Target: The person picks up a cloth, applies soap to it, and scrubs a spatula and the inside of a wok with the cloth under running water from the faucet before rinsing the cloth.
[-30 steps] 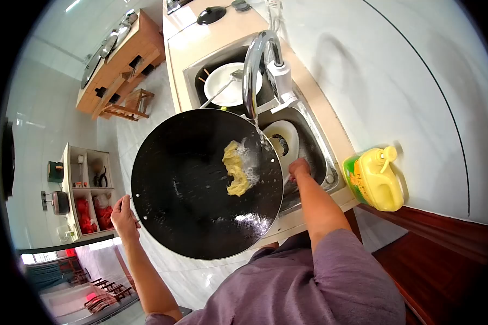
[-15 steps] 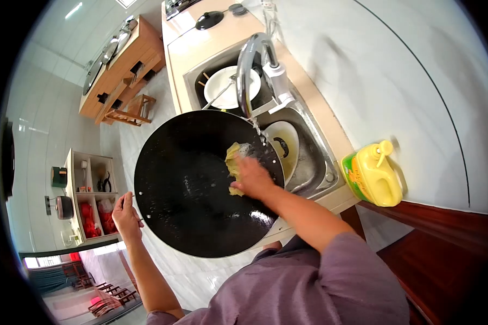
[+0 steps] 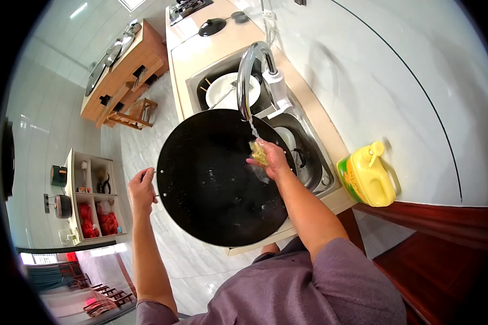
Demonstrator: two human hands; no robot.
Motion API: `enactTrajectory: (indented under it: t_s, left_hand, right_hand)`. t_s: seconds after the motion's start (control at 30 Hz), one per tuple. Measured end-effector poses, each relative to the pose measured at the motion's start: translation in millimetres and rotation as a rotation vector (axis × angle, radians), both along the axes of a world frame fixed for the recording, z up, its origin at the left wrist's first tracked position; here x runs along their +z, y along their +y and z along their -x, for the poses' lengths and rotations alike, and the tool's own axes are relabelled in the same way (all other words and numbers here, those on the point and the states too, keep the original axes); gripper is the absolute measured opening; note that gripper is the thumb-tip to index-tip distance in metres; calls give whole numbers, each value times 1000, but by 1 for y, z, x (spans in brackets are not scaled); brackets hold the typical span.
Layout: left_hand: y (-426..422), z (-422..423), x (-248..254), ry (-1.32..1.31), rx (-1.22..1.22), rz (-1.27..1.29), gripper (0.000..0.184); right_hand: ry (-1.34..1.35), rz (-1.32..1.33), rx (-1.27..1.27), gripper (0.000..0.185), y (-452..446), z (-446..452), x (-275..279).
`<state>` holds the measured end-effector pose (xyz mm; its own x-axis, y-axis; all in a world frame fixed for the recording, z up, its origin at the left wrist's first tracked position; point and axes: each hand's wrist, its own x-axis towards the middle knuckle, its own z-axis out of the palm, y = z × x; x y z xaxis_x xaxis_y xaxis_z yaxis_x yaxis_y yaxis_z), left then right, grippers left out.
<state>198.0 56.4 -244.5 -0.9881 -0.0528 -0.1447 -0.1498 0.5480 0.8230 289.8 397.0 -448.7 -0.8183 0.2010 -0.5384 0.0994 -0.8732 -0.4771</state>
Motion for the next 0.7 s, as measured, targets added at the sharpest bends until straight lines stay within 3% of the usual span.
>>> enactTrajectory:
  t_s: [0.2, 0.3, 0.4, 0.47, 0.5, 0.53, 0.57, 0.6, 0.67, 0.7]
  left_hand:
    - [16, 2, -28, -83, 4, -15, 39]
    - [25, -8, -27, 251, -80, 447, 40]
    - [57, -23, -11, 852, -288, 700, 43]
    - [93, -39, -7, 840, -442, 561, 44]
    - [108, -47, -15, 740, -550, 445, 45]
    - [123, -54, -28, 636, -655, 325, 46]
    - [138, -61, -44, 346, -642, 221, 50]
    - [153, -68, -64, 56, -622, 113, 54]
    - [183, -73, -113, -278, -501, -104, 58]
    - [205, -78, -105, -509, -330, -276, 60]
  right_hand:
    - [-74, -416, 57, 22, 13, 39, -22]
    - [-89, -603, -21, 18, 10, 56, -45]
    - [-118, -993, 25, 14, 2, 72, -66]
    - [-141, -1283, 69, 26, -3, 75, -60]
    - [-34, -1331, 67, 40, -4, 76, -65]
    - [-95, -1290, 104, 43, -5, 73, -55]
    - [-157, -1249, 140, 45, -6, 68, -32]
    - [-221, -1210, 175, 48, -5, 63, -17]
    - [-239, -943, 78, 61, 1, 56, -14]
    - [-275, -772, 21, 62, 6, 50, -13]
